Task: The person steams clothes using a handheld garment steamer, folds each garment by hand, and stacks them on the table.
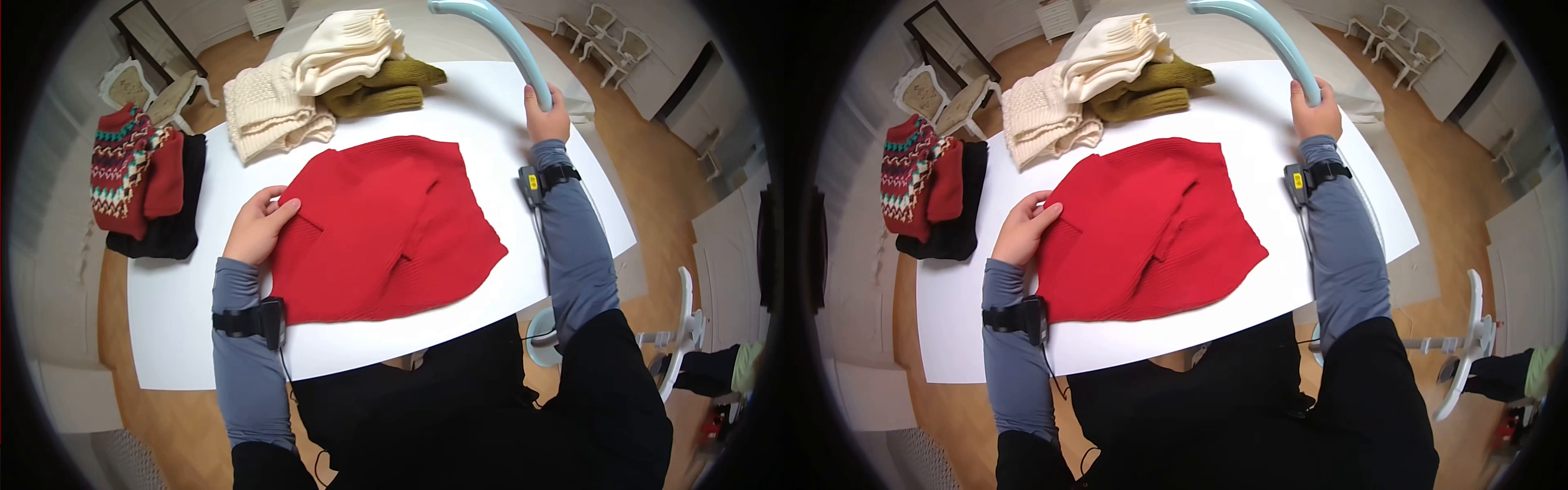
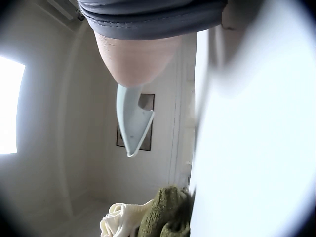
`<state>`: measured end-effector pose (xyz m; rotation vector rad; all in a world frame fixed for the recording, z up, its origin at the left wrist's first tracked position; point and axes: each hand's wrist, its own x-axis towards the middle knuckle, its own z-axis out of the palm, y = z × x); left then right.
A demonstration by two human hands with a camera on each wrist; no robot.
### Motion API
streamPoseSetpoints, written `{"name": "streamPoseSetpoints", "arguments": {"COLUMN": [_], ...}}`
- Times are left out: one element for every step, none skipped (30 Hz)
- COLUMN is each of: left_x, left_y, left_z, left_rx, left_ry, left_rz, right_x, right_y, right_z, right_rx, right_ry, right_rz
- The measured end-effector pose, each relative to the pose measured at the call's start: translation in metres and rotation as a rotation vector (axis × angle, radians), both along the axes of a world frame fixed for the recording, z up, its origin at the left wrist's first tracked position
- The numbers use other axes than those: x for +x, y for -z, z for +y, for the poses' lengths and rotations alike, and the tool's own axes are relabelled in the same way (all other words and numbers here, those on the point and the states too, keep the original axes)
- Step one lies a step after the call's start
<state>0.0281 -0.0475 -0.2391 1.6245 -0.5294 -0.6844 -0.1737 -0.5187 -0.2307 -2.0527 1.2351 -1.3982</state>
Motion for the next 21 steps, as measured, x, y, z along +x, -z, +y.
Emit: {"name": "streamPoseSetpoints", "arguments": {"left_x": [0.0, -0.001, -0.001, 0.001, 0.003, 0.004, 0.003, 0.002, 0.002, 0.003, 0.005, 0.007, 0.006, 0.003, 0.001, -0.001, -0.003, -0.004, -0.002, 0.001, 0.003], "left_y": [-0.002, -0.003, -0.005, -0.004, -0.001, 0.0, -0.001, -0.003, -0.004, -0.002, 0.001, 0.002, 0.0, -0.003, -0.005, -0.006, -0.006, -0.005, -0.002, 0.002, 0.005], "left_z": [0.0, -0.001, 0.0, 0.001, 0.001, 0.001, 0.001, 0.0, 0.001, 0.003, 0.004, 0.005, 0.005, 0.004, 0.002, 0.002, 0.002, 0.0, 0.0, -0.001, -0.002], "left_rx": [0.004, 0.014, 0.024, 0.026, 0.028, 0.031, 0.038, 0.044, 0.052, 0.063, 0.023, -0.017, -0.008, 0.004, 0.013, 0.02, 0.002, -0.017, -0.014, 0.008, 0.028], "left_ry": [-0.007, -0.016, -0.025, -0.031, -0.026, -0.02, -0.022, -0.032, -0.041, -0.041, -0.052, -0.063, -0.061, -0.09, -0.119, -0.118, -0.102, -0.084, -0.079, -0.051, -0.024], "left_rz": [-0.004, -0.001, 0.002, -0.002, -0.02, -0.037, -0.041, -0.054, -0.069, -0.074, -0.08, -0.085, -0.089, -0.076, -0.062, -0.063, -0.066, -0.069, -0.066, -0.107, -0.148], "right_x": [-0.003, -0.004, -0.005, -0.004, -0.007, -0.008, -0.008, -0.009, -0.011, -0.011, -0.011, -0.011, -0.011, -0.011, -0.012, -0.01, -0.01, -0.011, -0.013, -0.012, -0.013], "right_y": [0.0, 0.0, 0.001, 0.003, -0.005, -0.007, -0.01, -0.016, -0.024, -0.027, -0.029, -0.031, -0.033, -0.036, -0.036, -0.034, -0.033, -0.034, -0.035, -0.032, -0.032], "right_z": [0.008, 0.014, 0.021, 0.026, 0.044, 0.056, 0.069, 0.087, 0.106, 0.115, 0.122, 0.13, 0.135, 0.139, 0.14, 0.136, 0.134, 0.131, 0.128, 0.123, 0.12], "right_rx": [0.004, -0.077, -0.158, -0.188, -0.218, -0.249, -0.279, -0.256, -0.27, -0.325, -0.381, -0.406, -0.399, -0.413, -0.427, -0.438, -0.431, -0.405, -0.381, -0.404, -0.4], "right_ry": [-0.007, -0.127, -0.247, -0.352, -0.448, -0.54, -0.631, -0.725, -0.798, -0.851, -0.903, -0.936, -0.934, -0.952, -0.97, -0.969, -0.968, -0.967, -0.964, -0.943, -0.937], "right_rz": [-0.004, -0.073, -0.143, -0.166, -0.14, -0.132, -0.125, -0.109, -0.084, -0.027, 0.03, 0.049, 0.042, 0.099, 0.157, 0.143, 0.141, 0.161, 0.183, 0.179, 0.184]}}
